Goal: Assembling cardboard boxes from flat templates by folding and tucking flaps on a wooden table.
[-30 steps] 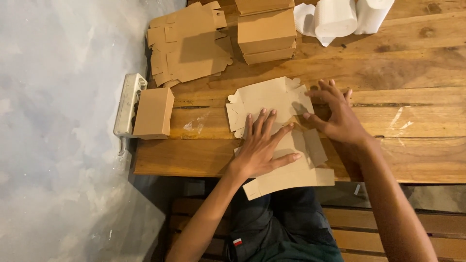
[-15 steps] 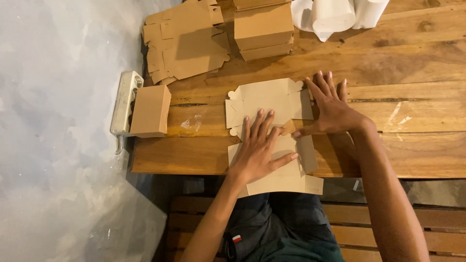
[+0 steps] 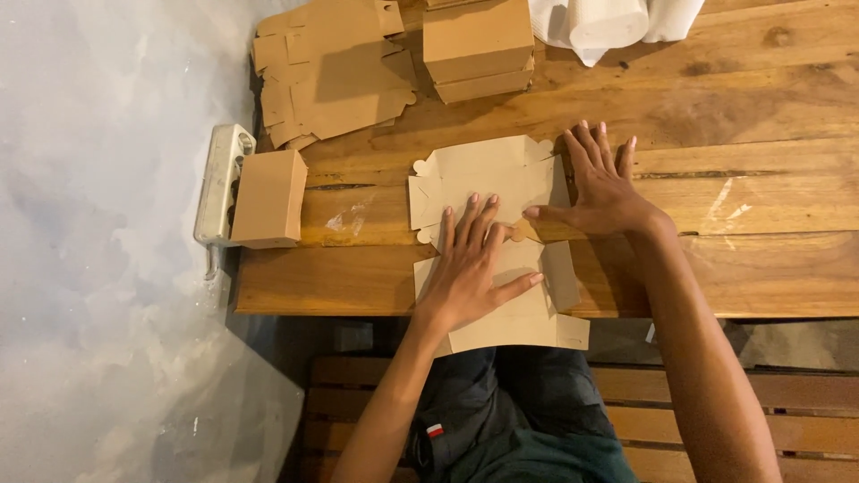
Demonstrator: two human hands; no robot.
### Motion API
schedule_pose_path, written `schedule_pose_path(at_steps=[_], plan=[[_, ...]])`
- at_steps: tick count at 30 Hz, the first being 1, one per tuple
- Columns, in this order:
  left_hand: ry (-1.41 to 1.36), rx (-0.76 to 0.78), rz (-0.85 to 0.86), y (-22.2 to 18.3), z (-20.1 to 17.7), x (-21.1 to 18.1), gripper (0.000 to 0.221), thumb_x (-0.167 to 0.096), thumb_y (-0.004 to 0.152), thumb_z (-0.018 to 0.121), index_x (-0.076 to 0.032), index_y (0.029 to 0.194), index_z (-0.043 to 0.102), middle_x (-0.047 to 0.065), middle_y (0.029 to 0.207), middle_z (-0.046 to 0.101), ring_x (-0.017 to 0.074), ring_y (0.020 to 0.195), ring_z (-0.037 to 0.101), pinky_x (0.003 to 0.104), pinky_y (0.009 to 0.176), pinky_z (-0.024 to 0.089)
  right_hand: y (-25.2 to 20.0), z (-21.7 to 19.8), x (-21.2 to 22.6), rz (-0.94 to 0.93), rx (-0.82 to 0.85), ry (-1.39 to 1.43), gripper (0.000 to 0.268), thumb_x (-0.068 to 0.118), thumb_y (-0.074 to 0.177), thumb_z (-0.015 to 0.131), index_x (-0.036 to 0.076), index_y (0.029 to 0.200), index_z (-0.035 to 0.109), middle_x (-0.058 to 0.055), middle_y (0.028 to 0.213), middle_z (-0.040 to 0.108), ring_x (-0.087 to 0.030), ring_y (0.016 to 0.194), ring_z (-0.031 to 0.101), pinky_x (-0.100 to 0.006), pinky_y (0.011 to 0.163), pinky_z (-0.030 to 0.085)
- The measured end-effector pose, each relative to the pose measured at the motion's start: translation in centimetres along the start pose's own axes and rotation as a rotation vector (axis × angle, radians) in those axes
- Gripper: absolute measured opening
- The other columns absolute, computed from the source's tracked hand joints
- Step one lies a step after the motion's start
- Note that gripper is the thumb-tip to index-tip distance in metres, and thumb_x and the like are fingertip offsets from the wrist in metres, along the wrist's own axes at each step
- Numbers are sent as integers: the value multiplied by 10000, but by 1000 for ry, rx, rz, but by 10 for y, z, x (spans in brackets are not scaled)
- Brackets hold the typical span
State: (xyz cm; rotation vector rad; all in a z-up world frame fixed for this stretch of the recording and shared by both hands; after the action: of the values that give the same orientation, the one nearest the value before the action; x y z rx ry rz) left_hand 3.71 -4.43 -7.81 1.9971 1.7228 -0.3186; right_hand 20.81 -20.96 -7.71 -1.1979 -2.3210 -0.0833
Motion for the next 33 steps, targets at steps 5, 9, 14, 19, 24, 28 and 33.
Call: schedule_pose_path(at_steps=[5, 9, 14, 19, 24, 28, 33], plan=[[5, -10, -8, 0, 1, -1, 613, -631, 850, 611, -135, 1194, 500, 230, 1550, 360, 461, 1505, 230, 683, 1203, 76, -1, -1, 1, 13, 7, -23, 1438, 819, 615, 764, 69, 1645, 97, -182, 1722, -4, -369, 1577, -128, -614, 1196, -230], [6, 4, -12, 1, 1, 0, 616, -631, 849, 610, -126, 1187, 505, 238, 1548, 362, 468, 1500, 240, 693, 1198, 80, -1, -3, 3, 19, 36, -38, 1566, 849, 506, 817, 74, 1648, 77, -184, 1723, -17, -368, 1575, -131, -610, 1195, -234], [-11, -4, -11, 1, 1, -1, 612, -617, 856, 617, -127, 1205, 506, 231, 1547, 365, 464, 1505, 234, 684, 1202, 74, 4, -2, -10, 2, 106, -66, 1653, 827, 450, 872, 102, 1652, 0, -163, 1716, -109, -359, 1553, -220, -620, 1170, -257], [-31, -4, -14, 0, 0, -2, 610, -612, 858, 621, -125, 1205, 503, 233, 1550, 361, 468, 1506, 230, 687, 1200, 71, 4, -7, -10, -12, 148, -31, 1658, 753, 439, 912, 121, 1652, -25, -170, 1709, -137, -373, 1543, -235, -633, 1161, -256], [-17, -4, -10, 0, 2, 0, 627, -619, 853, 619, -116, 1211, 509, 238, 1548, 363, 468, 1503, 232, 687, 1201, 71, -1, -10, -6, -15, 140, -23, 1634, 791, 466, 878, 100, 1653, -6, -183, 1711, -124, -374, 1543, -240, -621, 1161, -259], [-12, -7, -12, 0, 2, 0, 633, -634, 849, 612, -121, 1204, 506, 232, 1546, 370, 463, 1507, 230, 681, 1204, 74, 7, 1, -13, -9, 116, -69, 1650, 849, 450, 851, 121, 1653, -12, -163, 1711, -137, -362, 1542, -244, -631, 1150, -271], [-4, -4, -7, 1, 0, -1, 623, -625, 854, 612, -110, 1193, 518, 244, 1544, 372, 468, 1499, 243, 685, 1200, 81, 12, 6, -17, 12, 92, -75, 1556, 848, 538, 799, 102, 1657, 17, -172, 1718, -107, -367, 1552, -216, -627, 1162, -266]])
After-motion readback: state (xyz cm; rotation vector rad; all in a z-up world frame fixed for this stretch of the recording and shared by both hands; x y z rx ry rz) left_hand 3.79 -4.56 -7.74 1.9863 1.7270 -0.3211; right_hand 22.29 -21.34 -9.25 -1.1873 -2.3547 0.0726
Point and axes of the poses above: each hand's wrist, its own y-axis towards the middle knuckle, its own z-axis out of the palm, x = y × z, the point moved 1 cm from there along y, towards the middle knuckle
